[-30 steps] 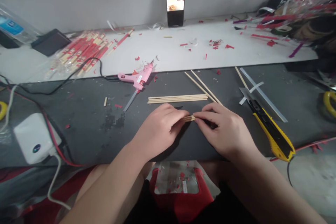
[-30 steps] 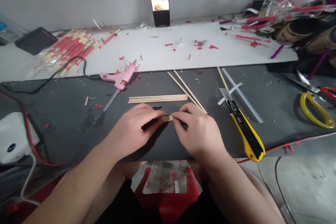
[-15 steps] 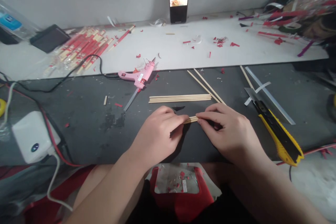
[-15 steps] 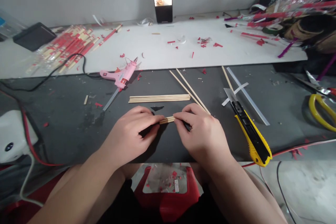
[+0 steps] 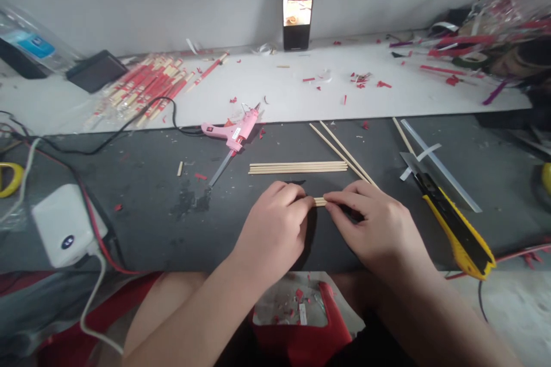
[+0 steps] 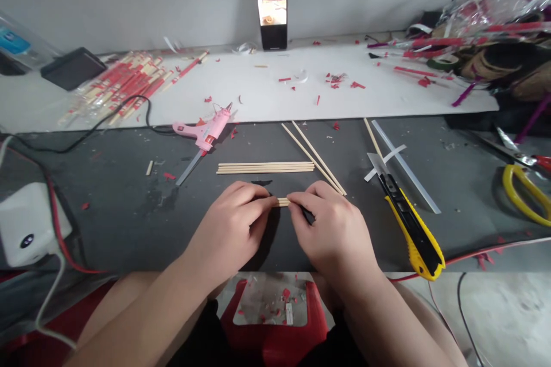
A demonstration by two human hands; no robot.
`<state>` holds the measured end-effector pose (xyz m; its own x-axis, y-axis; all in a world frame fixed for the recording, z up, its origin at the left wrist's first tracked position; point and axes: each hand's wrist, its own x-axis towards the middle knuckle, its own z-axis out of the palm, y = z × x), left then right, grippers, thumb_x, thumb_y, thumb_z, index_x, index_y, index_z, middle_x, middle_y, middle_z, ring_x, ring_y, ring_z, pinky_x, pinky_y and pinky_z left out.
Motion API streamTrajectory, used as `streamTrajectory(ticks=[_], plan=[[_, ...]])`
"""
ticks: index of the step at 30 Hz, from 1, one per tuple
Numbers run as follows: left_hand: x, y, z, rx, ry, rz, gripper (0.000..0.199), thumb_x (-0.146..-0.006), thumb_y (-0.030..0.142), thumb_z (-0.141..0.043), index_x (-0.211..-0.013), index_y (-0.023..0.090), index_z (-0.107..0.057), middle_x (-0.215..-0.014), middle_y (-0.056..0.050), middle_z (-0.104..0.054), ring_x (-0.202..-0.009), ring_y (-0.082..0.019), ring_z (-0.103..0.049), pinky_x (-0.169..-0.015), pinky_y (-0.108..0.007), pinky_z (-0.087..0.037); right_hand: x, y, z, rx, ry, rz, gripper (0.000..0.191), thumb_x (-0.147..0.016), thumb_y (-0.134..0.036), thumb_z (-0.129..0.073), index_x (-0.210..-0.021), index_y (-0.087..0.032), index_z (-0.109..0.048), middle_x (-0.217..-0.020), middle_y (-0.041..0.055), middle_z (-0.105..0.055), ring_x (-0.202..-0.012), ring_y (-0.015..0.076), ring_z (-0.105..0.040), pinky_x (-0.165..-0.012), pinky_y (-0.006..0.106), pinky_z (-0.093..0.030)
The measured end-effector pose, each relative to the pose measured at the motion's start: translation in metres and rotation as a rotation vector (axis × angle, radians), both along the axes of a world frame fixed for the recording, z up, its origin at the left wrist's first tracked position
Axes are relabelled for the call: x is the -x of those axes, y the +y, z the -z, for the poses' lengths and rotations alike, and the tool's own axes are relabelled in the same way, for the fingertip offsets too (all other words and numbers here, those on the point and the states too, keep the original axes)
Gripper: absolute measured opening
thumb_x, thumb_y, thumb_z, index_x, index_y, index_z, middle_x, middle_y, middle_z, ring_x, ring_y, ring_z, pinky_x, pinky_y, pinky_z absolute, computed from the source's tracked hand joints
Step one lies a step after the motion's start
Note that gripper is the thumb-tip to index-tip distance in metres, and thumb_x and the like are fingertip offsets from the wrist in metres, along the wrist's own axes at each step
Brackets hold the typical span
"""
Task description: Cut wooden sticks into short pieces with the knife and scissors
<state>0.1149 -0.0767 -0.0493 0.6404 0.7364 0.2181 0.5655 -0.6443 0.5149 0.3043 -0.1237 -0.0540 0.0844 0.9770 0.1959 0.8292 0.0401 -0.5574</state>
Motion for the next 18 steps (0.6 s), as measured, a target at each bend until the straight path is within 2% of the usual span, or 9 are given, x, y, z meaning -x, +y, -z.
streamTrajectory(ticks=[2,6,12,15,18], plan=[[-0.003,-0.003,-0.001,0.0,0.014,-0.036,0.025,-0.096,0.003,-0.054,-0.105,0.013,-0.075,-0.11,-0.011,-0.065,-0.102,-0.024,-0.059,-0.088,-0.04,-0.055,0.001,-0.001,0.0,0.001,-0.011,0.014,0.016,-0.094,-0.026,-0.066,-0.098,-0.028,-0.081,-0.088,-0.0017,-0.071,-0.072,0.014,-0.067,-0.065,0.028,-0.046],[-0.006,0.002,-0.004,-0.01,0.042,-0.06,0.022,-0.099,0.01,-0.054,-0.102,0.015,-0.076,-0.107,-0.01,-0.064,-0.098,-0.024,-0.06,-0.085,-0.041,-0.056,0.002,-0.001,0.002,-0.007,-0.046,0.023,0.016,-0.094,-0.027,-0.066,-0.099,-0.028,-0.081,-0.089,-0.0017,-0.071,-0.071,0.0147,-0.067,-0.063,0.03,-0.045],[-0.001,0.027,-0.008,-0.064,0.005,0.091,0.018,-0.097,0.013,-0.061,-0.088,0.016,-0.076,-0.131,-0.011,-0.062,-0.127,-0.026,-0.054,-0.108,-0.044,-0.051,0.003,-0.001,0.002,-0.011,-0.065,0.038,0.015,-0.093,-0.026,-0.067,-0.098,-0.027,-0.081,-0.088,-0.0012,-0.07,-0.071,0.0161,-0.067,-0.063,0.032,-0.046],[0.001,0.03,-0.007,-0.064,0.008,0.096,0.018,-0.098,0.016,-0.062,-0.09,0.017,-0.077,-0.134,-0.01,-0.062,-0.134,-0.027,-0.05,-0.114,-0.047,-0.048,0.005,0.0,0.001,-0.074,-0.086,0.005,0.016,-0.095,-0.023,-0.065,-0.099,-0.024,-0.081,-0.098,0.0031,-0.072,-0.085,0.0205,-0.068,-0.072,0.034,-0.05],[0.002,0.029,-0.006,-0.077,0.033,0.095,0.019,-0.098,0.019,-0.061,-0.09,0.019,-0.079,-0.138,-0.01,-0.062,-0.141,-0.03,-0.045,-0.118,-0.05,-0.044,0.005,0.004,-0.002,-0.126,-0.104,-0.116,0.018,-0.097,-0.022,-0.064,-0.101,-0.021,-0.081,-0.105,0.006,-0.073,-0.097,0.024,-0.065,-0.084,0.037,-0.051]])
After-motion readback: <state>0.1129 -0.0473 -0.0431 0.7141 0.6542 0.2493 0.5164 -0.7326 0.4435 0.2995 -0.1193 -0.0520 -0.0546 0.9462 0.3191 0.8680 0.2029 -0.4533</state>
